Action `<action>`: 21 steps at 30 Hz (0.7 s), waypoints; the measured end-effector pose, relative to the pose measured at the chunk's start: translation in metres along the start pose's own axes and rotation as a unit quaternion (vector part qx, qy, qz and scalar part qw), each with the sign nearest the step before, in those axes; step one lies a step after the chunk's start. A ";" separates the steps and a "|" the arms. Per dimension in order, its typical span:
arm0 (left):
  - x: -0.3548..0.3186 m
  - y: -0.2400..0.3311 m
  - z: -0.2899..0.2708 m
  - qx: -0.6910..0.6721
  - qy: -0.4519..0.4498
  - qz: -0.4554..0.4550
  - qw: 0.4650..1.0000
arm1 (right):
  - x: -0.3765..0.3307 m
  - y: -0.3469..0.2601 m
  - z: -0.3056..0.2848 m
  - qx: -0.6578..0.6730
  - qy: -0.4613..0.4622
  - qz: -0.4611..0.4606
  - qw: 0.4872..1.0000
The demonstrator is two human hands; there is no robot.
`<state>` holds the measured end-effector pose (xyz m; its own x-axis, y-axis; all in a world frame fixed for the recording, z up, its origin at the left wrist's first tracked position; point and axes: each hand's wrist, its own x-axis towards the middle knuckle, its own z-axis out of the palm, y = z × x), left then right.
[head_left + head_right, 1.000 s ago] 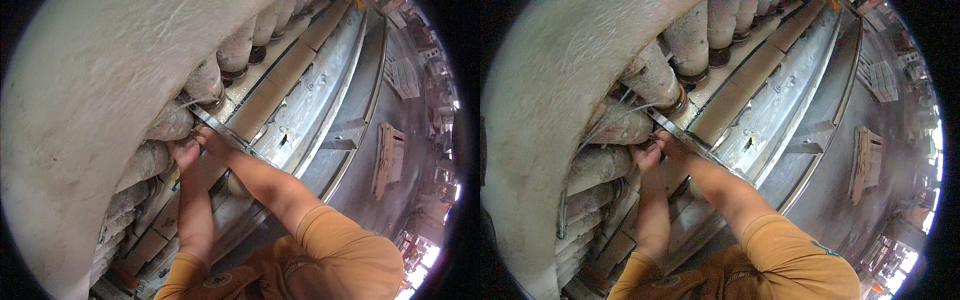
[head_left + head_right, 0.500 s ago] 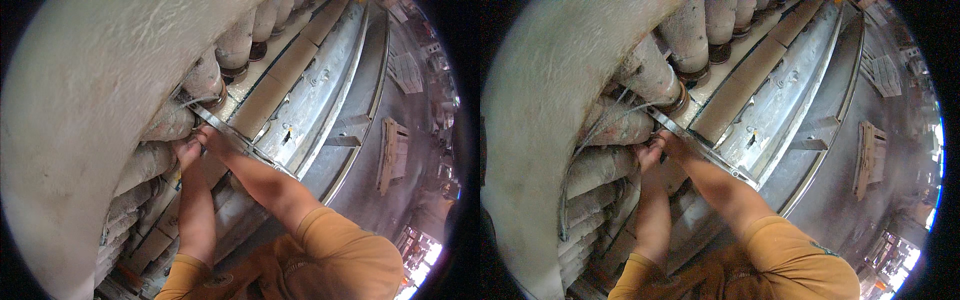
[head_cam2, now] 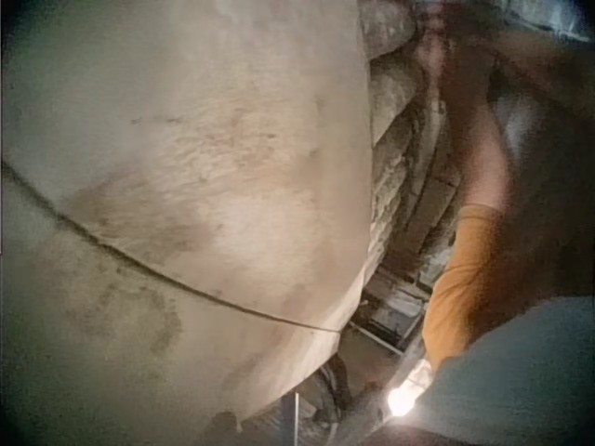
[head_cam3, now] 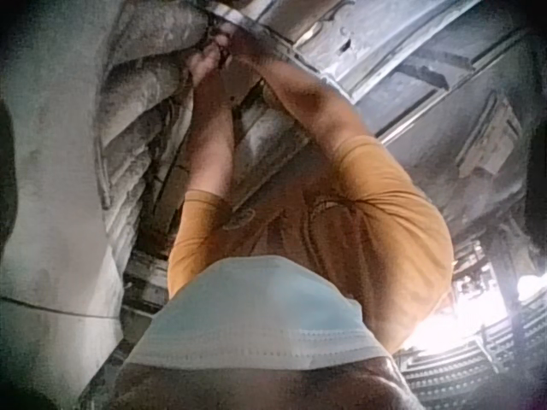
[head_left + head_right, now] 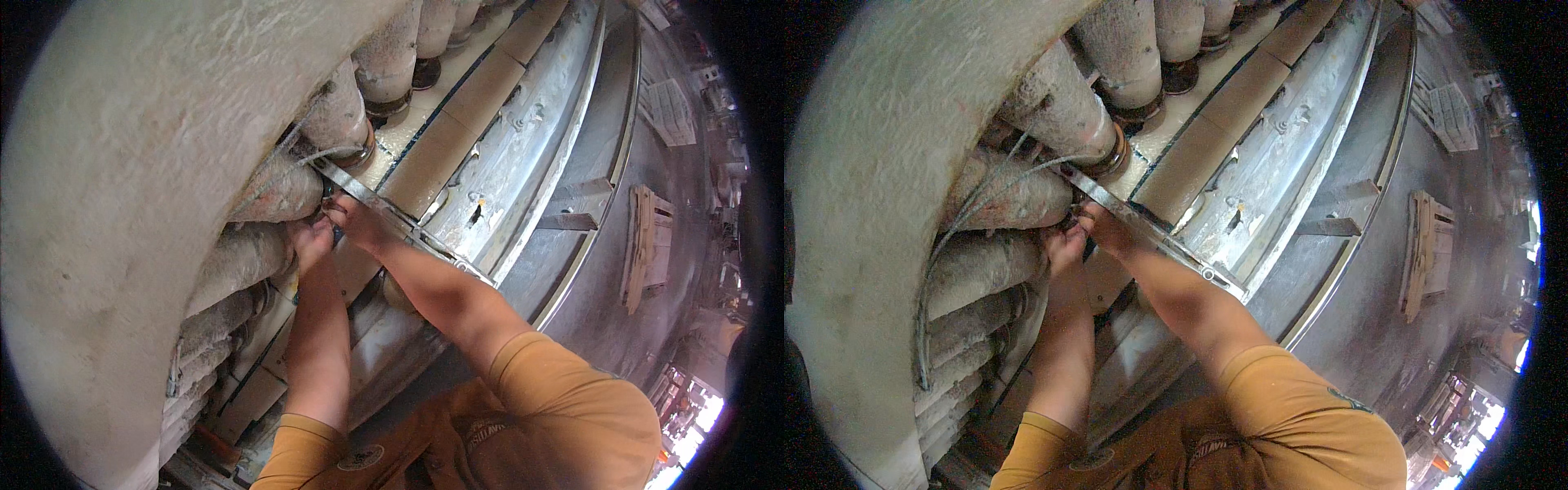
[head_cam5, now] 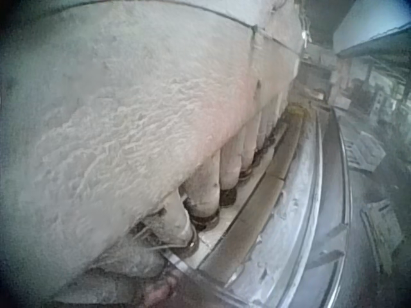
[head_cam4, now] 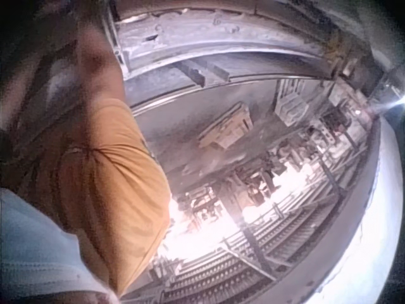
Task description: The person picks up a round metal part and uses a small tool to scrape its surface. They then place the part on a shelf and continue scraping it while it rests there. Finally, they pick up the part again and scrape it once more.
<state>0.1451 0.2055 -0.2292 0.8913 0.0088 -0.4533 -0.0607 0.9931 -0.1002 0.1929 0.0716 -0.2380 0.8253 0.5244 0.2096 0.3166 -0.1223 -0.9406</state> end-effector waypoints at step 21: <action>0.020 0.014 -0.052 0.022 0.076 0.134 0.988 | -0.008 -0.013 -0.013 -0.286 -0.067 -0.083 0.952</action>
<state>0.1391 0.2131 -0.2862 0.7683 0.2573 -0.5861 -0.2624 0.9618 0.0782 0.1880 0.0583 -0.2242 0.6867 0.6744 0.2714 0.6725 -0.4474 -0.5896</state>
